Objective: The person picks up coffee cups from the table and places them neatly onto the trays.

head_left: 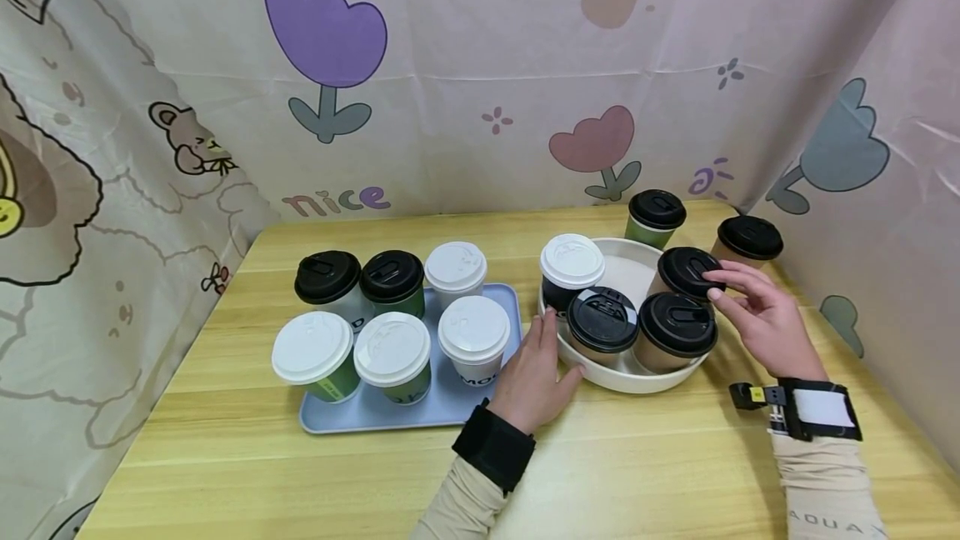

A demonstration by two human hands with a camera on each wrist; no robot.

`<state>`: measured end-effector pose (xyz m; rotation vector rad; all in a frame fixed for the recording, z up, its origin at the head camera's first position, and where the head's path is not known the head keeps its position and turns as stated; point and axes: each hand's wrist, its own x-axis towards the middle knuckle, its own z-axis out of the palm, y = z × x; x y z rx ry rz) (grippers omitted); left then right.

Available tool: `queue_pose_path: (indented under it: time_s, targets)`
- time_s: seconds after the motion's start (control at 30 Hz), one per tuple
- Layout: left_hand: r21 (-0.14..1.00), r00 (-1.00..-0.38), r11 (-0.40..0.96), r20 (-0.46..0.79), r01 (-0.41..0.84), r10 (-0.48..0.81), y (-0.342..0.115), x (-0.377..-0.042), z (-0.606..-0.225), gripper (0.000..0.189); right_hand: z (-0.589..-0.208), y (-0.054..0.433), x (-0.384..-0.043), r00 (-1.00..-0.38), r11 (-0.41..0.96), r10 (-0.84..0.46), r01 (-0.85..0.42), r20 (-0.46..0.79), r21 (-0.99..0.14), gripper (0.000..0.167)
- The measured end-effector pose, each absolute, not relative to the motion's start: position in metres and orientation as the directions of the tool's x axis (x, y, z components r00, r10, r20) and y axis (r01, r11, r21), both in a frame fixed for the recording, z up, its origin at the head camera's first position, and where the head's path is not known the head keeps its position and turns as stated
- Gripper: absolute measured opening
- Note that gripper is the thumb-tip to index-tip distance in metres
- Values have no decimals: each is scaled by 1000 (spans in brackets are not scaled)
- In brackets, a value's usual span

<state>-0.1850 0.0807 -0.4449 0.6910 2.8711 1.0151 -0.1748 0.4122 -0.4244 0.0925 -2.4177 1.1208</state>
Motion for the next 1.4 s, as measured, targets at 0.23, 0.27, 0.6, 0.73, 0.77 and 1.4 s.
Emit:
queue_pose_path:
  time_s: [0.23, 0.27, 0.6, 0.73, 0.77, 1.4]
  targets:
    - [609, -901, 685, 121, 399, 417, 81, -186, -446, 86, -425, 414, -174, -890, 669, 140, -239, 435, -704, 28]
    - [610, -901, 685, 117, 397, 418, 81, -186, -446, 86, -425, 414, -174, -891, 669, 138, -239, 433, -704, 28]
    - [624, -911, 701, 46, 346, 409, 78, -180, -441, 86, -427, 414, -175, -901, 667, 107, -248, 420, -702, 39]
    - [591, -915, 722, 72, 360, 396, 76, -176, -435, 85, -427, 414, -175, -903, 666, 104, -247, 416, -704, 40]
    - [573, -917, 733, 92, 367, 387, 76, -174, -433, 84, -427, 414, -175, -905, 664, 105, -244, 411, -707, 41]
    - [422, -652, 535, 207, 732, 729, 102, -154, -433, 46, -428, 416, -176, -929, 677, 154, -150, 338, -721, 49]
